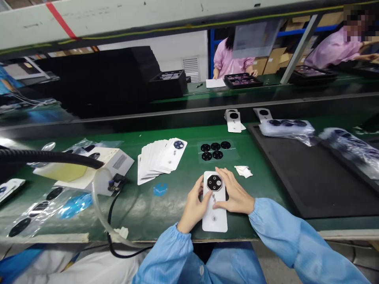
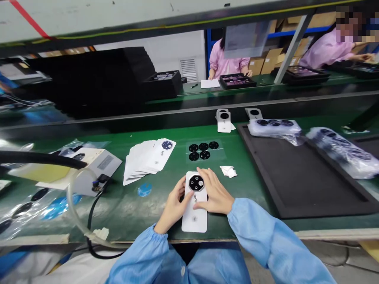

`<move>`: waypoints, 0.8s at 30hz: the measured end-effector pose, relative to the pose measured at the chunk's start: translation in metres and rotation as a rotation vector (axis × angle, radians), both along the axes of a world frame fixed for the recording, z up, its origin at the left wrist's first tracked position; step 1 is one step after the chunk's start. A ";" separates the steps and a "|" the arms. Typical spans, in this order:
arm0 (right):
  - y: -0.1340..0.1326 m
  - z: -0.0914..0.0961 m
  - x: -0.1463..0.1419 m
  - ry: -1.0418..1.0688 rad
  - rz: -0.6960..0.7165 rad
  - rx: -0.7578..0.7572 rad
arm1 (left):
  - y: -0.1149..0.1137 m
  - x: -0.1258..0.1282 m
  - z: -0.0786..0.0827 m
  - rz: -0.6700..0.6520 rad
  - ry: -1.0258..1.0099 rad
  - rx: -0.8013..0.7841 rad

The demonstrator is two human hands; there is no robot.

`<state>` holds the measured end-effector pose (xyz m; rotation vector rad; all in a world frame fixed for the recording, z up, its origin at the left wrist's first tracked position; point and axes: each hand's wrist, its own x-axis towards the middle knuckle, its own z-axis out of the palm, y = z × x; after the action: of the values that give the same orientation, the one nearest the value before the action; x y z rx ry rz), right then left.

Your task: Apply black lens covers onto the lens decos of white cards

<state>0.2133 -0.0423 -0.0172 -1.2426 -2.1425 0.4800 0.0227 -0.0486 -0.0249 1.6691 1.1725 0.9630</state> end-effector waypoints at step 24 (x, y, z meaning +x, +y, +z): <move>-0.010 0.057 -0.008 0.946 -0.189 -0.546 | -0.019 -0.022 -0.008 0.213 0.180 0.151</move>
<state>0.2054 -0.0522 0.0396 -1.1258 -1.1093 1.3139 0.0010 -0.0676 -0.0330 1.8071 1.4511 1.0717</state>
